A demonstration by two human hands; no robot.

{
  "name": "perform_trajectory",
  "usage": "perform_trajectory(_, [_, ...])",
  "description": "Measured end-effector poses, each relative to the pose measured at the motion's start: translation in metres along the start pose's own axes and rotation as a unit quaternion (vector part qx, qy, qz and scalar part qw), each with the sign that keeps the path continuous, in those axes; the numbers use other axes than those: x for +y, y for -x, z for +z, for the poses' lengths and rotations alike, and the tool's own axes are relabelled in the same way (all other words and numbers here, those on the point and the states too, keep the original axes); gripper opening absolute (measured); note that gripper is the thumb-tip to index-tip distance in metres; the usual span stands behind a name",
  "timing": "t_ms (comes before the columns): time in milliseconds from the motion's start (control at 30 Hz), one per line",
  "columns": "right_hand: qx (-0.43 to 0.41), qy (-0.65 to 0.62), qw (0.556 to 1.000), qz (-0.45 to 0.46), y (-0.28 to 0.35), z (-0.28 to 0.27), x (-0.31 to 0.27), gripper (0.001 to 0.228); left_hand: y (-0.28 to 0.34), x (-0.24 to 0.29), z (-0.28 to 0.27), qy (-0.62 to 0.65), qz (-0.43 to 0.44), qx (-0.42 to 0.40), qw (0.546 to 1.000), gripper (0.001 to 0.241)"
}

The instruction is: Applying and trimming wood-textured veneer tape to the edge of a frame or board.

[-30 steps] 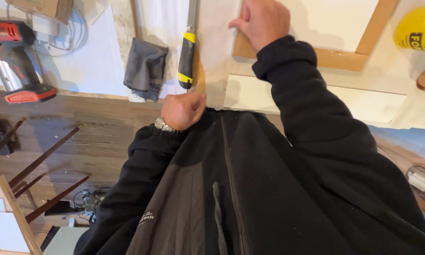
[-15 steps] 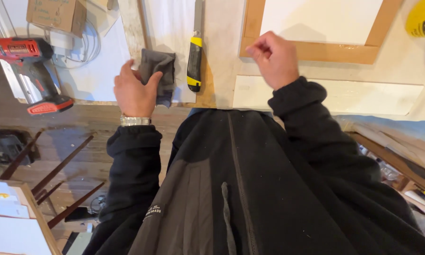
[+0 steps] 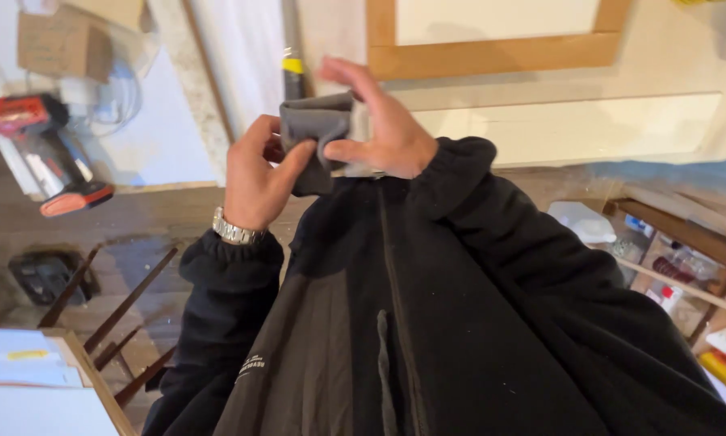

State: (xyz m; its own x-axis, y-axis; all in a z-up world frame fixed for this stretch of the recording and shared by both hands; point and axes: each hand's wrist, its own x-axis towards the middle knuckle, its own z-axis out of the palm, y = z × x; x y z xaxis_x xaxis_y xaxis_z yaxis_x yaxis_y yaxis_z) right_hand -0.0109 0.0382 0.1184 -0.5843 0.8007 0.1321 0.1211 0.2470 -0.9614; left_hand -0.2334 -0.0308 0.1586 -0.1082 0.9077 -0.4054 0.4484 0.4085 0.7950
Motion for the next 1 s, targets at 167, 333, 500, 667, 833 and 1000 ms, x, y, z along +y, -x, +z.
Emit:
perform_trajectory(167, [-0.060, -0.239, 0.938, 0.245, 0.052, -0.019, 0.033, 0.060, -0.012, 0.018, 0.059, 0.292, 0.015, -0.093, 0.952, 0.026])
perform_trajectory(333, [0.110, -0.393, 0.870, 0.275, 0.114, -0.064, 0.048, 0.056, -0.026, 0.047, 0.113, -0.087, 0.118, -0.177, 0.973, 0.033])
perform_trajectory(500, [0.240, 0.042, 0.915, 0.320, 0.170, -0.163, 0.080, 0.049, -0.076, 0.037, 0.115, -0.056, 0.150, -0.098, 0.982, 0.026])
perform_trajectory(667, [0.357, 0.375, 0.818, 0.252, 0.197, -0.217, 0.119, 0.036, -0.162, 0.005, 0.063, 0.020, 0.114, 0.013, 0.993, 0.010])
perform_trajectory(833, [0.292, 0.392, 0.858, 0.161, 0.182, -0.213, 0.130, 0.042, -0.267, -0.017, 0.031, -0.172, 0.089, -0.080, 0.978, 0.028])
perform_trajectory(1000, [0.287, 0.460, 0.811, 0.220, 0.193, -0.196, 0.168, 0.017, -0.312, -0.021, 0.032, -0.154, 0.098, -0.219, 0.959, 0.047])
